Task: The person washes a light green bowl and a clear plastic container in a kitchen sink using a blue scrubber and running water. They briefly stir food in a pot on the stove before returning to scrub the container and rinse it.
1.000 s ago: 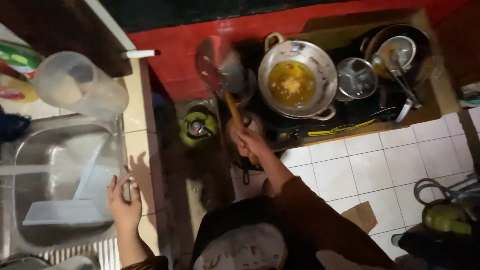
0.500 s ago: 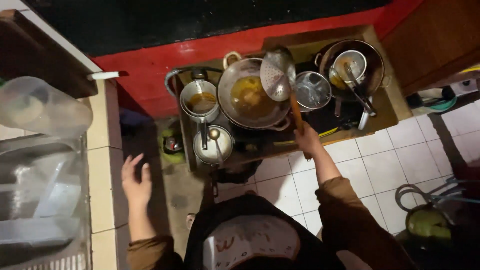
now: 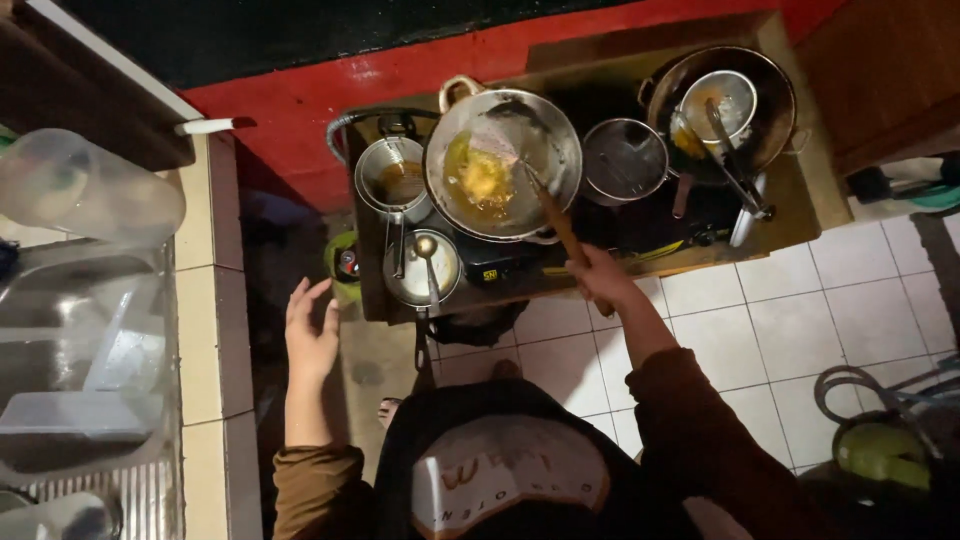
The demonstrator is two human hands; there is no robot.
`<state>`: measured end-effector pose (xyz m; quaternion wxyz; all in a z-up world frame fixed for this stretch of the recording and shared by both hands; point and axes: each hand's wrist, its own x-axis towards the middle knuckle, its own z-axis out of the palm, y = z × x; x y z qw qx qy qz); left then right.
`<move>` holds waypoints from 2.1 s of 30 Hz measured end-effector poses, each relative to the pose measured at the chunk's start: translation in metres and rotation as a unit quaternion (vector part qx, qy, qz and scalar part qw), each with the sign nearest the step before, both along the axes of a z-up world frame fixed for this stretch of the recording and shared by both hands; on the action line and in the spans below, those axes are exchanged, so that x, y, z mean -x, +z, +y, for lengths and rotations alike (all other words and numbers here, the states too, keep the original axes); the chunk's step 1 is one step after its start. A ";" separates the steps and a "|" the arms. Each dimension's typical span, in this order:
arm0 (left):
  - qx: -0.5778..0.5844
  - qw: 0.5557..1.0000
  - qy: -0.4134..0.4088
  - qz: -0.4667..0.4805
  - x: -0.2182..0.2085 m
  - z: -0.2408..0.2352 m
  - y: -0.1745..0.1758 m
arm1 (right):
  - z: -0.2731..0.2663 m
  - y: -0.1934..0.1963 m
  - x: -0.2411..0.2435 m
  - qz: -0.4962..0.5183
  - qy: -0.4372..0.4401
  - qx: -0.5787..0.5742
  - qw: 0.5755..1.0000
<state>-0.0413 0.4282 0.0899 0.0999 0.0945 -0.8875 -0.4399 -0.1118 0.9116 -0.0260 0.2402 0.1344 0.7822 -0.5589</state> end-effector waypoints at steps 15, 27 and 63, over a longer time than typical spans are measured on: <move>-0.072 0.996 -0.013 -0.042 0.000 0.039 0.022 | -0.023 0.095 -0.055 0.079 0.118 -0.108 0.984; -0.060 0.998 -0.017 -0.019 -0.014 0.030 0.018 | -0.011 -0.002 -0.029 0.119 0.005 -0.124 0.985; -0.051 0.998 0.010 -0.035 -0.028 0.013 -0.007 | -0.064 0.047 -0.027 0.021 0.001 0.009 1.000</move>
